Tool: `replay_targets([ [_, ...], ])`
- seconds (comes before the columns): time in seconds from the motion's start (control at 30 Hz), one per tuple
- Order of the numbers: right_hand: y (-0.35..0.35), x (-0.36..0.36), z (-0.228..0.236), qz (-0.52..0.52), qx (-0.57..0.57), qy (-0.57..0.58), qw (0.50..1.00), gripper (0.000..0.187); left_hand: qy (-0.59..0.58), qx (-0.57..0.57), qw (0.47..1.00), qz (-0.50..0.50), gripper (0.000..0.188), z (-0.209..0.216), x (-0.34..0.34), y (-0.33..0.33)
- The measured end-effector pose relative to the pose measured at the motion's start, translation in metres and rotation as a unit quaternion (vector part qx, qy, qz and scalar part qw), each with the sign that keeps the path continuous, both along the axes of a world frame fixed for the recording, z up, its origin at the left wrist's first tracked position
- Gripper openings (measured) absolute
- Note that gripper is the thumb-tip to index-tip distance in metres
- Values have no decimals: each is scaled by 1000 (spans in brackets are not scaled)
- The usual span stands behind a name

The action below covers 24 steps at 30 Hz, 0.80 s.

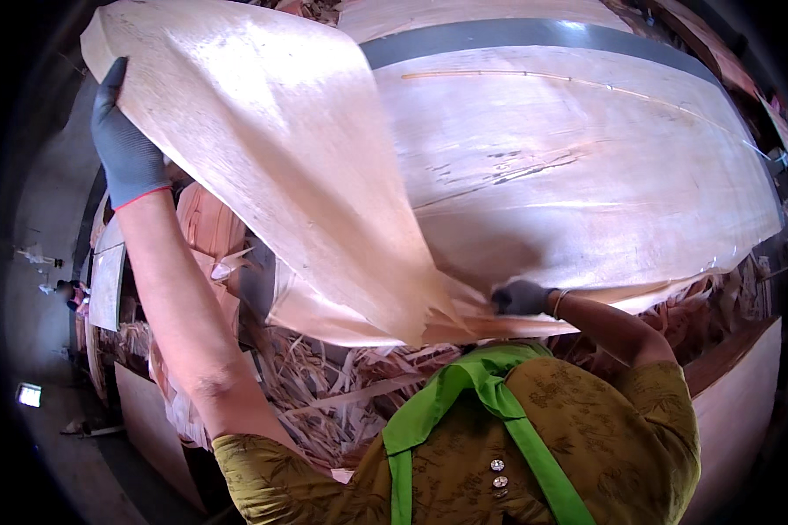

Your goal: The person trims and sorts wood veneer sheets at a workstation, using a hand blade to cut strips and a measuring tape to check dimensions.

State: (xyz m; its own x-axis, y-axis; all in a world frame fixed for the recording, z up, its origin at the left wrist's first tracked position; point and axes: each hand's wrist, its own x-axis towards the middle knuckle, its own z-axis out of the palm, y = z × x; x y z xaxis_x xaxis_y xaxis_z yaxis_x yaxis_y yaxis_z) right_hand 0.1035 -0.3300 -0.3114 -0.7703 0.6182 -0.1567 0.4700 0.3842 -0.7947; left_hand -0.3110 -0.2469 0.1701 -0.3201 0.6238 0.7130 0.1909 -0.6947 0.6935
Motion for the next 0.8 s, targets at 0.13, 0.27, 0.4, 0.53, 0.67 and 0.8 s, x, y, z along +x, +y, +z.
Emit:
replay_targets([
  [0.13, 19, -45, 119, -200, -356, 206, 889, 37, -128, -130, 981, -66, 44, -10, 14, -5],
  [0.27, 20, -88, 172, -147, -273, 188, 932, 33, -154, -109, 975, -116, 50, -15, -5, 18],
  [0.4, 20, -63, 149, -219, -292, 272, 890, 15, -191, -127, 962, -148, 48, -51, -39, 13],
  [0.53, 21, -10, 179, -289, -302, 363, 833, 16, -274, -132, 921, -244, 45, -96, -82, 16],
  [0.67, 34, 59, 266, -308, -215, 225, 899, 15, -278, -116, 920, -249, 40, -119, -71, 42],
  [0.8, 81, 132, 351, -357, 112, 106, 921, 32, -321, -161, 888, -288, 24, -145, -17, 71],
])
